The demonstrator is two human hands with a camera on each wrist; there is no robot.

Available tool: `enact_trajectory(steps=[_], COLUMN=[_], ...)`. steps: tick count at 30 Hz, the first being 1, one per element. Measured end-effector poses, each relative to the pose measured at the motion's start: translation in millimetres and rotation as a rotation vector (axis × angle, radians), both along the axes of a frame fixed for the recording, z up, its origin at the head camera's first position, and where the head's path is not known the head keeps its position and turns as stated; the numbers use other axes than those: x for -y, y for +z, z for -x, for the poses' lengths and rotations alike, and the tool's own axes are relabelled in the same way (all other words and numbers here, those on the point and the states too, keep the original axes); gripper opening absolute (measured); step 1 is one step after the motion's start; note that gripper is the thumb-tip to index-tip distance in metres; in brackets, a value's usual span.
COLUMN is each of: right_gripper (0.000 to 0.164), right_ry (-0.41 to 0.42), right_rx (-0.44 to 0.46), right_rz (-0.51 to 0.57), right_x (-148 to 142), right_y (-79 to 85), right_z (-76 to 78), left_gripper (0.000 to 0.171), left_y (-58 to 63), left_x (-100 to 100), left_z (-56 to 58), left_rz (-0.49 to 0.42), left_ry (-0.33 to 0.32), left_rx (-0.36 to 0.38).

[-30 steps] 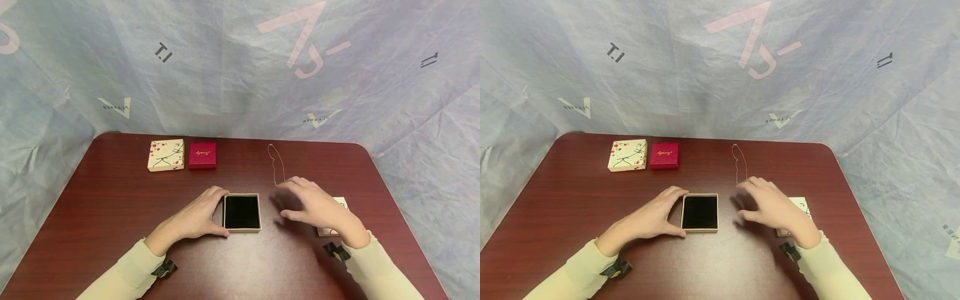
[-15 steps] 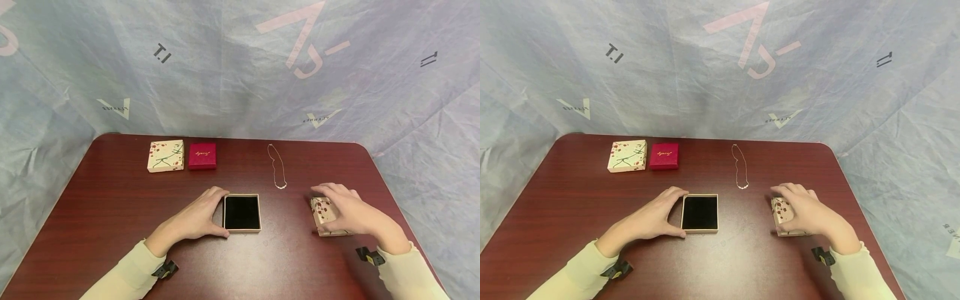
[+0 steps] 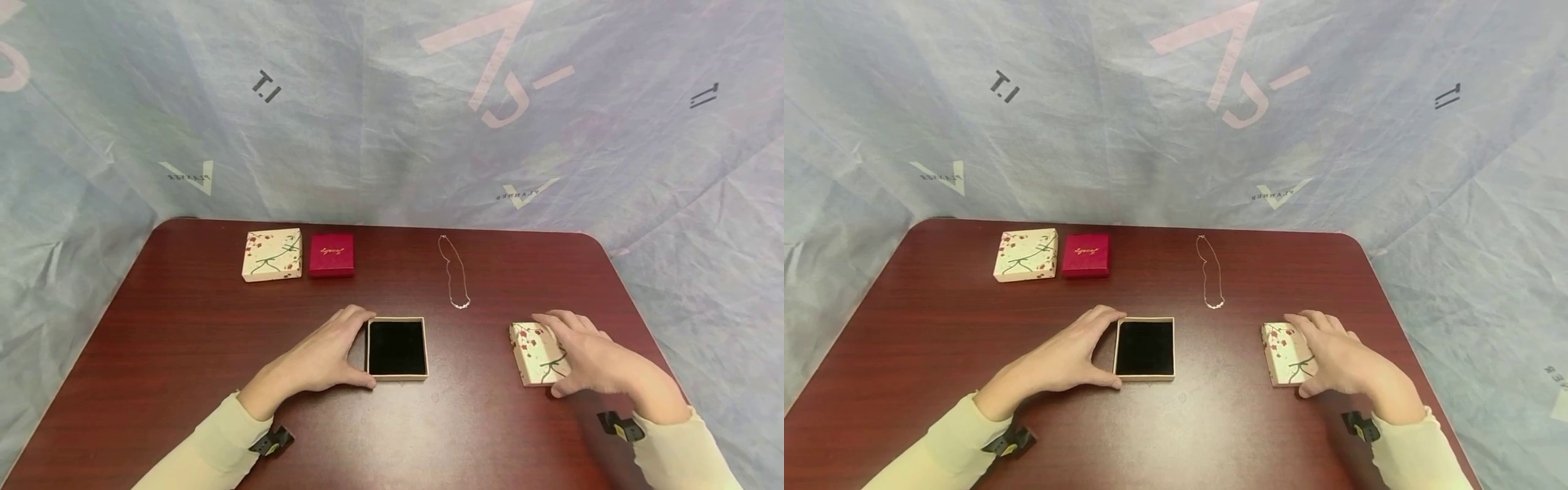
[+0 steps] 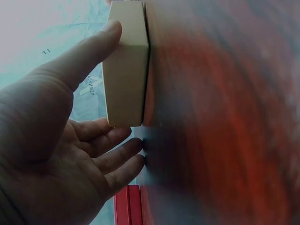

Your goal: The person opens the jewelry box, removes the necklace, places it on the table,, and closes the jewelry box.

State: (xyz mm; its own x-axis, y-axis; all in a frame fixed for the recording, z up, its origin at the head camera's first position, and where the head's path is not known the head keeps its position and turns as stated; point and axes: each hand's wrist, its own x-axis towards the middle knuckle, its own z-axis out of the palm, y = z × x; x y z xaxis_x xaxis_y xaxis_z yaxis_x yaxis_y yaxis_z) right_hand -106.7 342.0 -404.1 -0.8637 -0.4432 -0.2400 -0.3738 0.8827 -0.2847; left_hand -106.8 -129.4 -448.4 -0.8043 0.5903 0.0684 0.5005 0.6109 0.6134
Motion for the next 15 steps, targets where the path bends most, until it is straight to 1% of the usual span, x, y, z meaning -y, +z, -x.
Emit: enact_trajectory(steps=[5, 11, 15], right_gripper=[0.126, 0.117, 0.114], right_ry=[0.001, 0.042, 0.044], right_rx=[0.007, -0.031, -0.051], right_rz=[-0.003, 0.026, 0.038], right_x=[-6.2, -6.5, -3.2], right_y=[-6.3, -9.2, -8.1], right_z=[-1.0, 2.0, 3.7], left_gripper=[0.104, 0.102, 0.102], left_y=[1.7, 0.8, 0.5], left_x=[-1.0, -1.1, -0.4], left_z=[-1.5, -0.5, -0.2], left_rz=[-0.004, -0.007, -0.008], left_ry=[-0.005, -0.003, -0.007], left_rx=[-0.004, -0.005, -0.004])
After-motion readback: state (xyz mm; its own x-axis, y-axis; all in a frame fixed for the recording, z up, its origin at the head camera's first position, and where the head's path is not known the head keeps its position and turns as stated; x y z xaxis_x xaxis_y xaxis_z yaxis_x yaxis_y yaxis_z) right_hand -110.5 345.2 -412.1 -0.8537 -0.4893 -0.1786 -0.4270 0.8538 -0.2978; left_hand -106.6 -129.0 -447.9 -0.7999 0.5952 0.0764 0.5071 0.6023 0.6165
